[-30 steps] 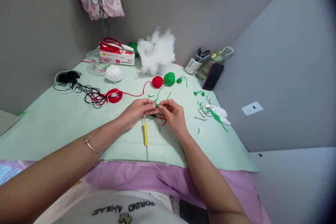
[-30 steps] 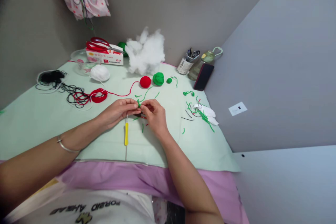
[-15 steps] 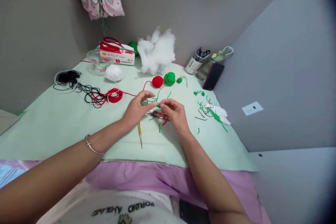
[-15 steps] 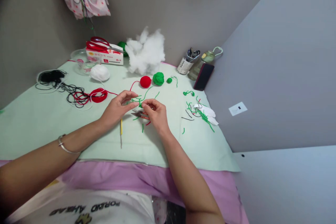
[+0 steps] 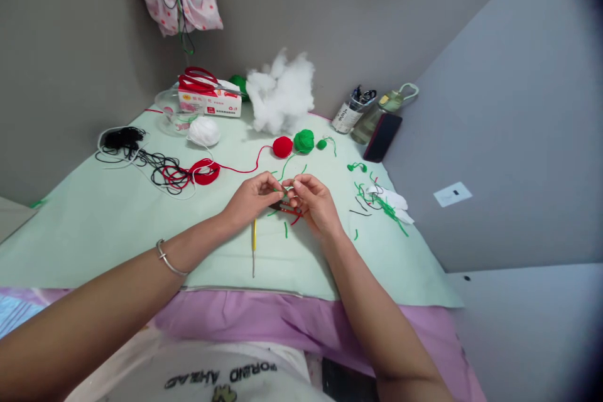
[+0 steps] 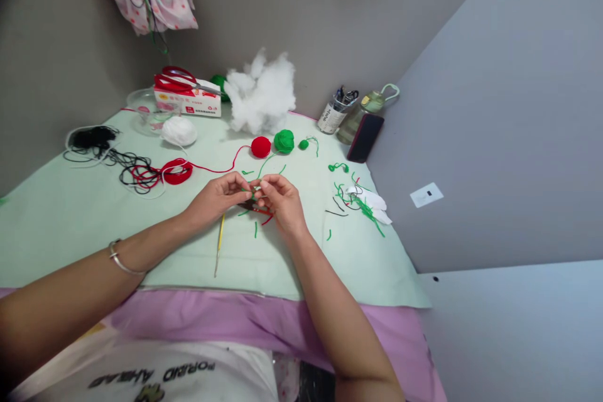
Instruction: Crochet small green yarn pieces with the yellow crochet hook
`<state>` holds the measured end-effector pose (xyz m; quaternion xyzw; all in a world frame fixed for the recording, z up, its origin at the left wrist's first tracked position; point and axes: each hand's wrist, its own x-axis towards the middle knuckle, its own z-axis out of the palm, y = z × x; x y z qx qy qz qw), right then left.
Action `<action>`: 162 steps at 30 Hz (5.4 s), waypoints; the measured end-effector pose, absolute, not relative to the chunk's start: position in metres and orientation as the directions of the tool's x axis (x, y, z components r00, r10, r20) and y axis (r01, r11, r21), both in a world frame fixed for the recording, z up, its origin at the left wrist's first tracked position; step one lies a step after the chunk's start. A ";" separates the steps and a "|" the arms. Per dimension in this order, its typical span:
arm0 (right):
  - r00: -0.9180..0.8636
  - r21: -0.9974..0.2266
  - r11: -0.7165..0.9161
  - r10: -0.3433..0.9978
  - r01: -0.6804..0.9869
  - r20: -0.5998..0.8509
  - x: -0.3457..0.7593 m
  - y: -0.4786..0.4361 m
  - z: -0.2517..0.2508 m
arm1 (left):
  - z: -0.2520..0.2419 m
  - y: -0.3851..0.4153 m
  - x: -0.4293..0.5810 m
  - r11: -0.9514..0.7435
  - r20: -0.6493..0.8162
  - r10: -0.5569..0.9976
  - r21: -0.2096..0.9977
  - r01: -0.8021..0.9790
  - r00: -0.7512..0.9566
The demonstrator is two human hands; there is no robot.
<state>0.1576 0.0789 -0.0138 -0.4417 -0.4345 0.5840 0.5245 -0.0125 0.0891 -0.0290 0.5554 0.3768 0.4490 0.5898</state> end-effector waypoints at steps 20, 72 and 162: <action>-0.058 -0.986 -0.027 0.998 -0.162 -0.018 0.161 0.079 -0.013 | -0.017 0.092 -0.022 -0.148 0.147 0.989 0.989 0.016 0.032; -0.211 -0.514 0.621 0.735 0.591 0.645 0.150 0.068 -0.027 | -0.034 0.097 -0.016 0.335 -0.160 0.902 0.846 -0.415 0.402; 0.000 -0.959 0.123 0.992 0.253 0.128 0.151 0.073 -0.017 | -0.027 0.091 -0.011 0.109 -0.032 0.957 0.961 -0.256 0.288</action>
